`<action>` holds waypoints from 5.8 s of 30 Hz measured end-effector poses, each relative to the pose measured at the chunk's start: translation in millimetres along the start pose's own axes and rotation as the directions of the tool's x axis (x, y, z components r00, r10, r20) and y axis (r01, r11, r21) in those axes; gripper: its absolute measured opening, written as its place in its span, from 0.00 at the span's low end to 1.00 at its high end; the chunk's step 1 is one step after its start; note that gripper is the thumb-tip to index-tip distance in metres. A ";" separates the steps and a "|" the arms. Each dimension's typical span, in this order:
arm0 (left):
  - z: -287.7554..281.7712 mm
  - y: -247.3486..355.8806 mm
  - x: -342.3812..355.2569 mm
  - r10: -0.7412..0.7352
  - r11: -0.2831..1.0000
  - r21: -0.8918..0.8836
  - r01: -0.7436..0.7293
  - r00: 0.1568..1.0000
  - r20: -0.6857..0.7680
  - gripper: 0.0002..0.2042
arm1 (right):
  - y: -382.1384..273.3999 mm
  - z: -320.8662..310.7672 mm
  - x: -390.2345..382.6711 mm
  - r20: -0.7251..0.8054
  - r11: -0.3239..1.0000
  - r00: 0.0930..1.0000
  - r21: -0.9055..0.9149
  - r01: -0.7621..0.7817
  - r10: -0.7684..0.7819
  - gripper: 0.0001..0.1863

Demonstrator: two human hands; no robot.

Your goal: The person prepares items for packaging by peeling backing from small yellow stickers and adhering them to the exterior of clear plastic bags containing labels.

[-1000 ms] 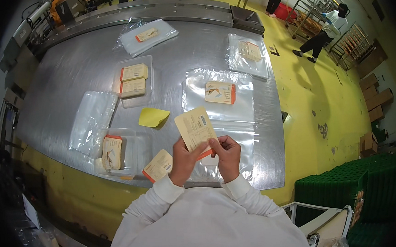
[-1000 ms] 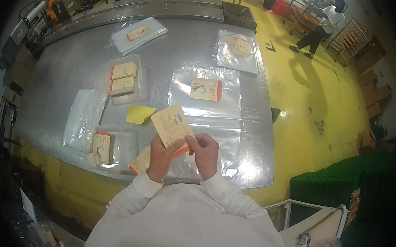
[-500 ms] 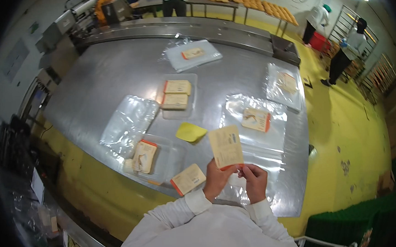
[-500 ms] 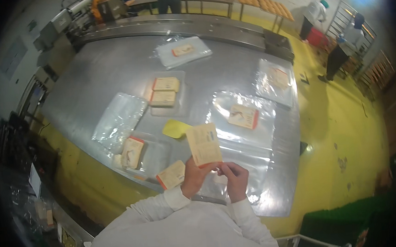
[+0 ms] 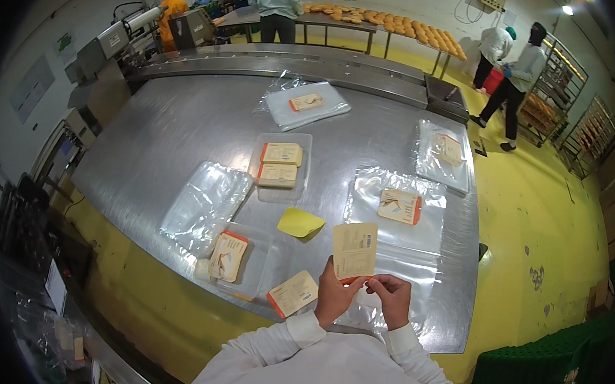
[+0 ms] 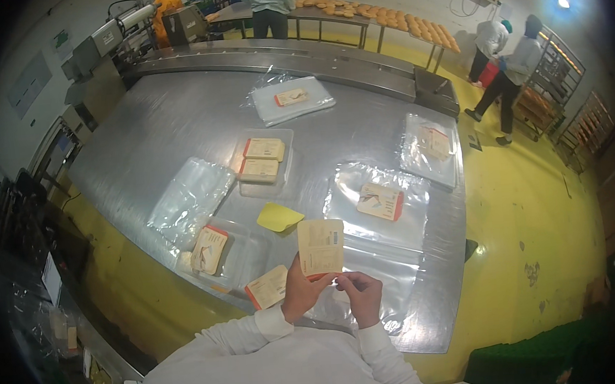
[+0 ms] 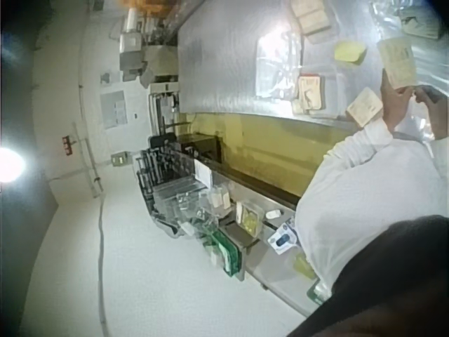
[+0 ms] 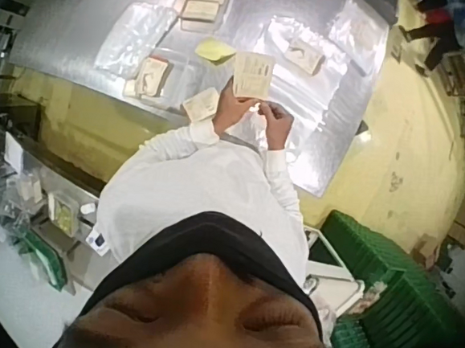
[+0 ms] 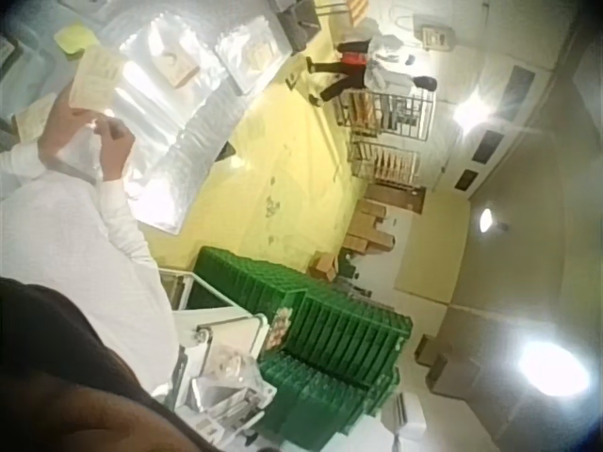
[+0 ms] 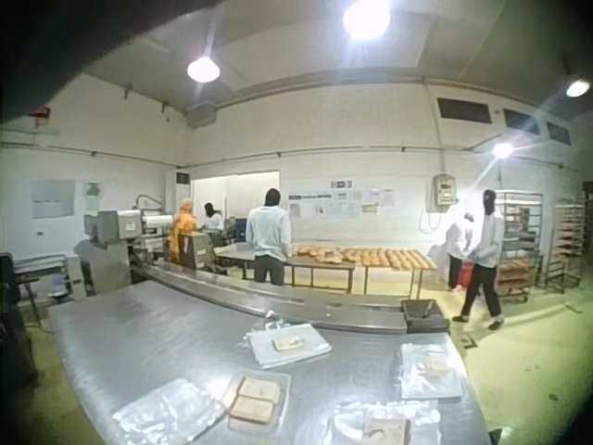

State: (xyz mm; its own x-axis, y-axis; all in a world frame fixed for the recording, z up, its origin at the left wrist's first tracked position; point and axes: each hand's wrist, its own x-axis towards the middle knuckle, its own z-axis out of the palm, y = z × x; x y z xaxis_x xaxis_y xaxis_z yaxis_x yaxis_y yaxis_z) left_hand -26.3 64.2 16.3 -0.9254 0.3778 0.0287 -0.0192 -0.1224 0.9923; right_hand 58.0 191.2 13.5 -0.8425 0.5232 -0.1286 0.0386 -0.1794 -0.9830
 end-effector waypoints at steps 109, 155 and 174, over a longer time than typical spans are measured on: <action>-83.5 51.6 -20.4 0.353 0.775 0.445 -0.448 0.892 0.284 0.08 | 23.3 -16.5 52.9 0.274 0.871 0.928 0.354 -0.342 0.253 0.12; -2.5 -103.7 -9.4 -0.070 0.281 0.700 -0.657 0.713 0.697 0.28 | 57.3 -122.2 18.5 -0.115 0.448 0.965 -0.894 0.004 -0.236 0.12; -27.9 -110.6 14.3 -0.054 0.760 0.462 -0.458 0.663 0.747 0.28 | 66.4 -155.5 -17.5 0.378 0.443 0.926 -0.832 0.334 0.013 0.13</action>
State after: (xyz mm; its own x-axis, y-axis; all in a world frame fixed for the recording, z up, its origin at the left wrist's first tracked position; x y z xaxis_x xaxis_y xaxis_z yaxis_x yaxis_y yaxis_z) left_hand -47.9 57.6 -96.4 -0.3300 0.9424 0.0552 0.5841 0.1579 0.7962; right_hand 158.9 299.7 -69.9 -0.9826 0.1666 -0.0826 0.1830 0.7882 -0.5876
